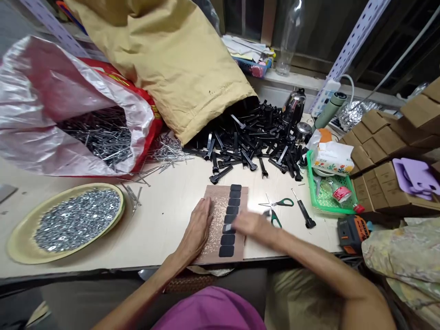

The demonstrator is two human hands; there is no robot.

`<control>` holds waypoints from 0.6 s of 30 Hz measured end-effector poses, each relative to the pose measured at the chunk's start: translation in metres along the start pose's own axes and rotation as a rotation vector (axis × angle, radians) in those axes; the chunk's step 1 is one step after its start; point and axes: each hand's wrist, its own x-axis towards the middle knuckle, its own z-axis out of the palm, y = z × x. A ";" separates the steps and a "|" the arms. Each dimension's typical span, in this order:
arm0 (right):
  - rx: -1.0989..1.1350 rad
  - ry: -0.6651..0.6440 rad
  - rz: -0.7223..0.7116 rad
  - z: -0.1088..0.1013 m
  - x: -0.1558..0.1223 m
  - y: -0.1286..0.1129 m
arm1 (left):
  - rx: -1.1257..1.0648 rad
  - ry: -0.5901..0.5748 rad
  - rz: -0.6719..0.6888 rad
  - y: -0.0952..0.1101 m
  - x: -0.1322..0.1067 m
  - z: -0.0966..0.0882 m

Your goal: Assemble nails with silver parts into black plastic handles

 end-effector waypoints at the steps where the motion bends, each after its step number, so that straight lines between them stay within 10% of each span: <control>1: -0.011 0.008 -0.021 -0.007 0.010 0.006 | 0.010 -0.002 0.000 0.000 0.000 0.000; 5: -0.153 -0.001 -0.172 -0.021 0.033 0.019 | 0.049 -0.012 0.002 0.002 0.000 -0.001; 9: -0.089 -0.147 -0.399 -0.004 -0.001 0.003 | 0.029 -0.025 -0.004 0.001 -0.001 -0.003; 18: -0.107 -0.152 -0.207 -0.014 -0.013 -0.025 | 0.001 -0.038 -0.014 0.002 0.001 -0.003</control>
